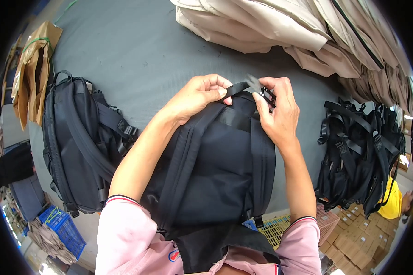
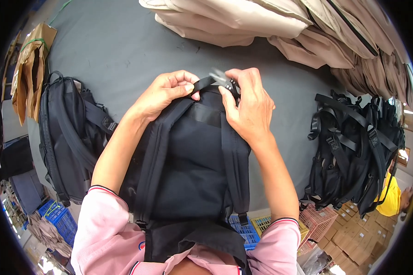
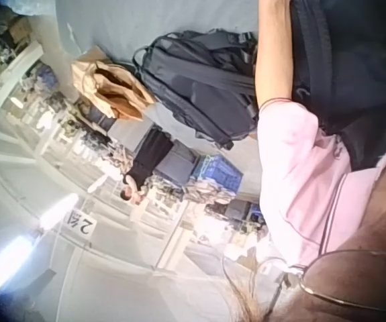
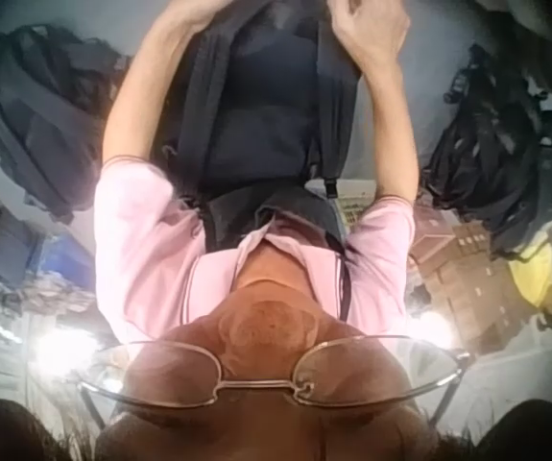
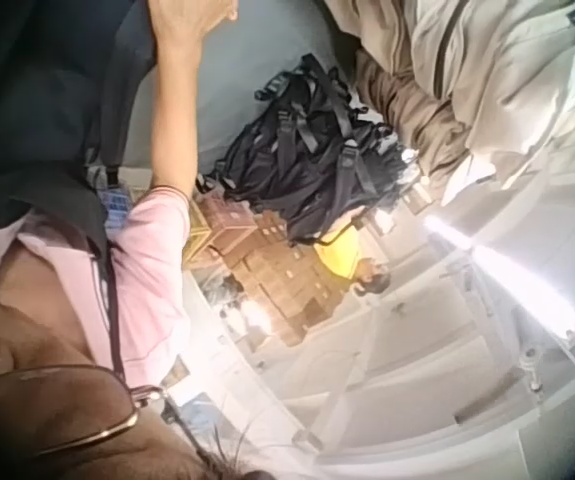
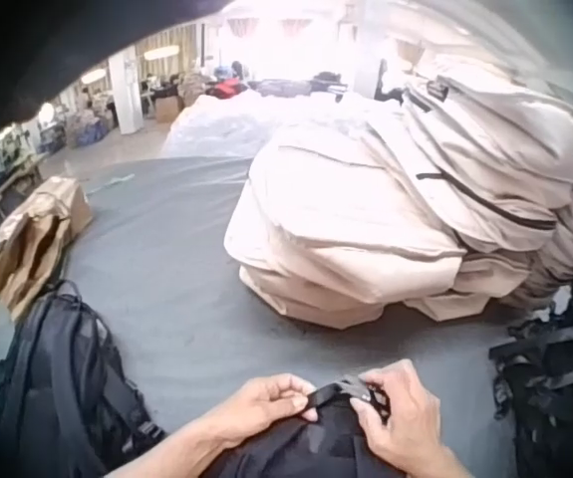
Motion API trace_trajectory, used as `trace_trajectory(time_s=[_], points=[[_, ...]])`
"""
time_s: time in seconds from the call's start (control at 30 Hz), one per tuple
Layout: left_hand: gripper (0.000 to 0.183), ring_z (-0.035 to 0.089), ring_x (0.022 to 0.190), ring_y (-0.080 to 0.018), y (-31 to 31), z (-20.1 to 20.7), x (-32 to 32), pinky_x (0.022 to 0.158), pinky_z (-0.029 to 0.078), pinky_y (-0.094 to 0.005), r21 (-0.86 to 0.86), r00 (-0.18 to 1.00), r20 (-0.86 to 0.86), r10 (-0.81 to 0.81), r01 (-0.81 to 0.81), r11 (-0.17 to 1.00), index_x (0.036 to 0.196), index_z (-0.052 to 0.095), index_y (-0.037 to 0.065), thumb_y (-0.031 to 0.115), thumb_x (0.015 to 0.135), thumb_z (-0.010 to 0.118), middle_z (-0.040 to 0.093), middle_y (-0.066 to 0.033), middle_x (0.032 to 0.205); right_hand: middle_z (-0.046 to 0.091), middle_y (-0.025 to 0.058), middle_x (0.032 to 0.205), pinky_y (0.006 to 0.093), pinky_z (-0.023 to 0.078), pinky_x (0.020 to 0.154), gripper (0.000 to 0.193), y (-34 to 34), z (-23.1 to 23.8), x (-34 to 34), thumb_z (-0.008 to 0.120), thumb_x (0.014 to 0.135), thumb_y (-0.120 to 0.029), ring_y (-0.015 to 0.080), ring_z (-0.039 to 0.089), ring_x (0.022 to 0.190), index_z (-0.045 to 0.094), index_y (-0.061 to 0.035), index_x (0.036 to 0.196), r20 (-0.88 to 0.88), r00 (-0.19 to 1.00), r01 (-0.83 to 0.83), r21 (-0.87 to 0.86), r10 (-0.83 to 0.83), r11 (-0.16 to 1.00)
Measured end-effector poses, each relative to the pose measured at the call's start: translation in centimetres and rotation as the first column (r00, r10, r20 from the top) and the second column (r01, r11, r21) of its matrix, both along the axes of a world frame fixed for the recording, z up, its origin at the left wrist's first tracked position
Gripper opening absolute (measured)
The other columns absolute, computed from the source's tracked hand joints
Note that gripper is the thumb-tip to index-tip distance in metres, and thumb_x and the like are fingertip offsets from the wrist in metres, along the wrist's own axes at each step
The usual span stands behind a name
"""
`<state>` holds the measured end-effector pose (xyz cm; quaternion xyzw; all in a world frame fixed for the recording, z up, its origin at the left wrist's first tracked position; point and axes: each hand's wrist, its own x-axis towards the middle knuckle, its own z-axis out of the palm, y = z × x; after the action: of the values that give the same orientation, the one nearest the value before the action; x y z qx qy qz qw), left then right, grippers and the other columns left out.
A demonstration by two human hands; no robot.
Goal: Inspecting and trimming loose threads from backpacks at a factory workstation.
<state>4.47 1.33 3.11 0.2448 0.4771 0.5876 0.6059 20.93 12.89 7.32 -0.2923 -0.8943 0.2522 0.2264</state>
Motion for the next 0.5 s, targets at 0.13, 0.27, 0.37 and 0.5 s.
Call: trace_trajectory(time_s=[0.13,0.27,0.37,0.5], points=[[0.018,0.059,0.085,-0.0111,0.2,0.1,0.2,0.083,0.045,-0.0239,-0.014,1.000,-0.017,0.019,-0.019,1.000,0.103,0.056,-0.002,0.012,0.091,0.055,0.062,-0.0049,0.089,0.053,0.0063,0.088,0.0362,0.046,0.062,0.021,0.5,1.6,0.4,0.068,0.075,-0.012,0.0251,0.060,0.073,0.059,-0.0080,0.093,0.157,0.965,-0.221,0.056,0.210,0.974],[0.019,0.058,0.085,-0.0102,0.3,0.4,0.3,0.083,0.045,-0.0232,-0.002,1.000,-0.029,-0.012,0.012,1.000,0.105,0.055,-0.003,0.009,0.090,0.051,0.061,-0.0056,0.089,0.051,0.0055,0.085,0.0372,0.046,0.061,0.020,1.1,2.2,-0.3,0.069,0.074,-0.012,0.0255,0.059,0.071,0.060,-0.0083,0.092,0.175,0.938,-0.323,0.124,0.300,0.938],[0.019,0.059,0.085,-0.0102,0.1,0.5,0.1,0.083,0.045,-0.0230,-0.008,0.999,-0.045,-0.022,0.022,1.000,0.104,0.055,-0.003,0.007,0.088,0.053,0.061,-0.0058,0.089,0.051,0.0058,0.080,0.0329,0.043,0.057,0.018,1.0,2.3,-0.7,0.068,0.073,-0.007,0.0235,0.055,0.064,0.063,-0.0062,0.089,0.166,0.930,-0.358,0.216,0.328,0.908],[0.022,0.060,0.085,-0.0106,0.0,0.8,0.3,0.081,0.047,-0.0228,-0.017,0.999,-0.043,-0.026,0.026,1.000,0.103,0.056,-0.004,0.001,0.082,0.056,0.062,-0.0065,0.090,0.051,0.0055,0.078,0.0329,0.043,0.057,0.016,0.8,2.1,-0.5,0.068,0.072,-0.007,0.0232,0.055,0.064,0.063,-0.0063,0.088,0.176,0.935,-0.347,0.285,0.307,0.894]])
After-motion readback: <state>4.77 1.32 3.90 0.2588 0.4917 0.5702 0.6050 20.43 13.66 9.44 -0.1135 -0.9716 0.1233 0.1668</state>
